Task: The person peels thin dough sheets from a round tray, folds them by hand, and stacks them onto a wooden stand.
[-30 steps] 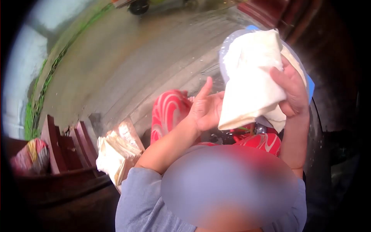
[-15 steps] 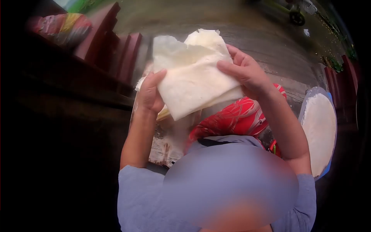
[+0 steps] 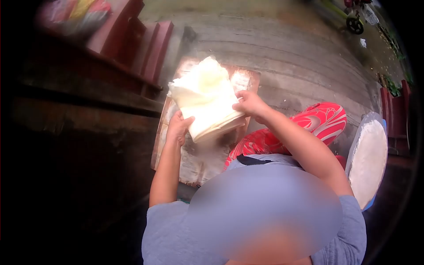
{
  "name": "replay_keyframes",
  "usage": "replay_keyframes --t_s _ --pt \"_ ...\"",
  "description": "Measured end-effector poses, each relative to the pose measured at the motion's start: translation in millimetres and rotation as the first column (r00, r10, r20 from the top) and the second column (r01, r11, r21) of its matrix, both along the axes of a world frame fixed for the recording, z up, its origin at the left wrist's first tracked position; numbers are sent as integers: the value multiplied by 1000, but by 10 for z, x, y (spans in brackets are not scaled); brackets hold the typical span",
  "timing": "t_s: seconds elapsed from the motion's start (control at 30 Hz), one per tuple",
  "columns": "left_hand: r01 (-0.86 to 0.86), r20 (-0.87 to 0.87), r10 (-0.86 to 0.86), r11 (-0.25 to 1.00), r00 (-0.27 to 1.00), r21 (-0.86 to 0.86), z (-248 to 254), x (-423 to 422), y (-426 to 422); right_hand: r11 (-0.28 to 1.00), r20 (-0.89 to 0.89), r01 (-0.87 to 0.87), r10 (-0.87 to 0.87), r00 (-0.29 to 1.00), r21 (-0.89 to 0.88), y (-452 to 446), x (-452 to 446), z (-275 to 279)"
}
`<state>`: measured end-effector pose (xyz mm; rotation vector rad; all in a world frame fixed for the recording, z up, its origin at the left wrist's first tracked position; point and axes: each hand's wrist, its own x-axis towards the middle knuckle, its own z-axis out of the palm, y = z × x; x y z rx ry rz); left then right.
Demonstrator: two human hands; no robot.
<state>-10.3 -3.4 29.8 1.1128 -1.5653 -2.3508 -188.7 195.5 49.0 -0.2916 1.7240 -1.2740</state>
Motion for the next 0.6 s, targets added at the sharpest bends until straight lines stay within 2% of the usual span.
replay_keyframes --t_s 0.03,0.07,0.1,0.13,0.17,0.2,0.23,0.27,0.3,0.33,0.37,0.4,0.43,0.5,0.6 --pt "5 -4 -5 1000 1000 1 19 -42 27 1000 -4 5 -5 1000 1 9 -14 35" --pt "-4 163 77 914 984 -406 26 -69 81 996 -203 -52 66 977 73 41 5 43" --pt "63 279 218 673 935 -737 57 -80 135 983 -384 -95 149 911 156 70 51 75" --pt "210 259 279 193 925 -958 145 -95 197 948 -545 -45 220 809 316 46 148 292" --pt "212 260 276 193 925 -958 175 -128 146 947 -544 -43 219 810 317 46 195 381" --pt "232 232 -6 33 973 -972 206 -176 47 963 -786 -122 268 558 241 58 242 437" --pt "201 230 -294 -127 928 -971 219 -238 -30 956 -939 -219 245 242 193 69 298 449" --pt "235 294 -379 -196 878 -952 204 -334 -77 914 -944 -359 272 188 192 55 354 374" --pt "236 297 -385 -198 874 -951 156 -429 -102 850 -948 -490 290 129 193 39 413 298" --pt "298 387 -334 -286 859 -910 68 -523 -126 798 -930 -541 359 74 265 45 495 292" --pt "357 468 -275 -371 840 -857 -20 -605 -152 742 -896 -606 431 105 286 55 581 182" --pt "477 560 -268 -317 784 -820 -135 -663 -196 712 -880 -622 470 75 327 82 643 67" --pt "474 561 -272 -326 782 -818 -220 -683 -218 680 -862 -635 506 44 367 95 672 16" --pt "547 566 -356 -163 743 -821 -354 -749 -235 669 -852 -641 522 43 377 106 649 -20" --pt "573 584 -392 -157 711 -804 -317 -720 -283 647 -842 -676 535 71 354 141 589 72"
